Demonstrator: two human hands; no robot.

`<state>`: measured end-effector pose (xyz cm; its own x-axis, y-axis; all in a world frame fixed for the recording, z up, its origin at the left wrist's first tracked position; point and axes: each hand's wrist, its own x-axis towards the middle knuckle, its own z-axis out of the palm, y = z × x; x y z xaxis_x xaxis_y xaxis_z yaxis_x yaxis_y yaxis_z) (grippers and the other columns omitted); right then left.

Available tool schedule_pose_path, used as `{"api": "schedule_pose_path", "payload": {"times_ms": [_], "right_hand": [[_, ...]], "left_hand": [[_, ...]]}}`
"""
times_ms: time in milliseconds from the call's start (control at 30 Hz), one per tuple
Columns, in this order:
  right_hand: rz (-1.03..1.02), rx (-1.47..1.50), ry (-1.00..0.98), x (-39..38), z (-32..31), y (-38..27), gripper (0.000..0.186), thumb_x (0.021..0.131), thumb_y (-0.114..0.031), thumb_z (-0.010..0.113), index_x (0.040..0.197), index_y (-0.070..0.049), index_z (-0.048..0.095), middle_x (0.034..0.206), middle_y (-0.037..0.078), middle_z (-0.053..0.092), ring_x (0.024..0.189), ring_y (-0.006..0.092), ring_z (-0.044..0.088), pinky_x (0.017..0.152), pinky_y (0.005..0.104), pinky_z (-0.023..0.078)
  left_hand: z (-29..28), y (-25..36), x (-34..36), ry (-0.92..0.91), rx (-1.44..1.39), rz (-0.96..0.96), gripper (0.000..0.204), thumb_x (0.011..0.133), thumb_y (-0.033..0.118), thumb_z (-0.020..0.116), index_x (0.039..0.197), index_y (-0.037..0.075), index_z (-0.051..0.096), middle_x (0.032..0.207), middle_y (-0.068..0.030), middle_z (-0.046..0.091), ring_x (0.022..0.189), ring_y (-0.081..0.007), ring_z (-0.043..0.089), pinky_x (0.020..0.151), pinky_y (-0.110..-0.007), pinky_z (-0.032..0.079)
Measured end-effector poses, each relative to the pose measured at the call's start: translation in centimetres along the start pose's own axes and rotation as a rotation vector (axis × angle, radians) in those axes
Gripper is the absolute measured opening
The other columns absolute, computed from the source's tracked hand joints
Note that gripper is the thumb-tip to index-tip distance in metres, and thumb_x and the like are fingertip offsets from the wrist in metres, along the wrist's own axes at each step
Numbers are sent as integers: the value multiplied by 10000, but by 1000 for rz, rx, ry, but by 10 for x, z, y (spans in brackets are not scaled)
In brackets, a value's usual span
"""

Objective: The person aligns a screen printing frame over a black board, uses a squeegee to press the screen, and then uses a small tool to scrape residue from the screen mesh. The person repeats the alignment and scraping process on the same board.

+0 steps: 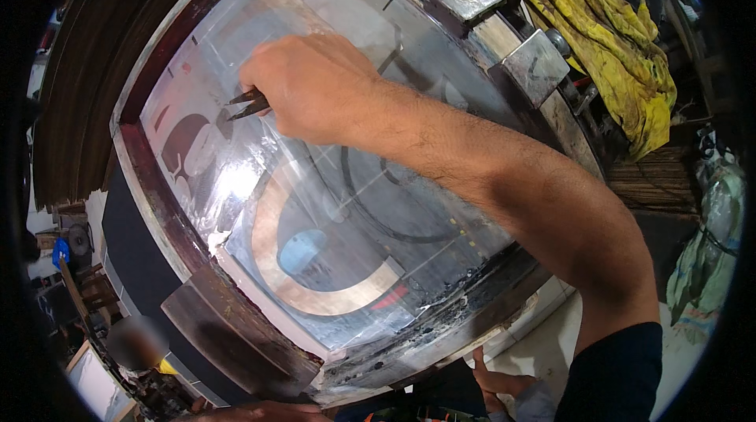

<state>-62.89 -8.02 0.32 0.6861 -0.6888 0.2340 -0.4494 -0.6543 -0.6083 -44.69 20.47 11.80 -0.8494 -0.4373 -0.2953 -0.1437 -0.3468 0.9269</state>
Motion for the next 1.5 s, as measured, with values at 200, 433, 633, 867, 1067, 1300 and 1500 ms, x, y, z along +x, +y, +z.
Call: {"api": "schedule_pose_path", "payload": {"times_ms": [200,433,633,867,1067,1300,1500], "right_hand": [[-57,22,15,10,12,-7,215,794,21,650,982,-67,711,996,86,706,965,363,692,794,488,537],[-95,-25,-10,16,21,-13,247,780,49,625,991,-65,684,968,77,678,921,360,682,761,478,525],[-67,-41,1,20,25,-10,239,801,44,611,1007,-61,670,999,83,690,937,363,679,771,471,524],[-53,-57,38,19,22,-3,241,808,33,620,1020,-67,675,1017,89,695,958,371,675,780,477,524],[16,-66,-29,26,21,-8,228,875,-13,672,1071,-102,746,1087,80,721,1051,354,704,865,494,558],[-40,-71,52,31,30,-4,225,825,26,629,1021,-74,677,996,78,683,959,355,678,784,488,522],[-19,-79,73,31,26,4,207,838,22,634,1017,-68,686,987,84,693,962,353,682,797,490,526]], "left_hand": [[1,-2,-4,-22,-19,-1,437,864,-9,666,1301,-11,671,1303,-184,669,1205,-368,649,1012,-463,542],[9,-7,-11,-24,16,46,494,817,-15,683,1310,-2,654,1300,-189,654,1197,-372,636,999,-467,534],[14,-10,-20,14,1,69,507,802,-33,678,1307,1,647,1282,-182,648,1166,-372,637,975,-462,535],[17,-13,-26,26,2,82,494,808,-27,687,1301,-7,652,1285,-185,650,1183,-369,636,991,-457,537],[14,-13,-24,14,1,85,507,798,-28,692,1303,2,654,1283,-183,650,1171,-362,643,976,-453,544],[13,-14,-24,5,13,81,533,790,-32,684,1320,15,651,1306,-177,638,1161,-363,645,969,-452,546],[10,-15,-25,4,7,76,523,794,-24,676,1315,16,662,1315,-185,635,1172,-367,645,966,-457,548]]}}
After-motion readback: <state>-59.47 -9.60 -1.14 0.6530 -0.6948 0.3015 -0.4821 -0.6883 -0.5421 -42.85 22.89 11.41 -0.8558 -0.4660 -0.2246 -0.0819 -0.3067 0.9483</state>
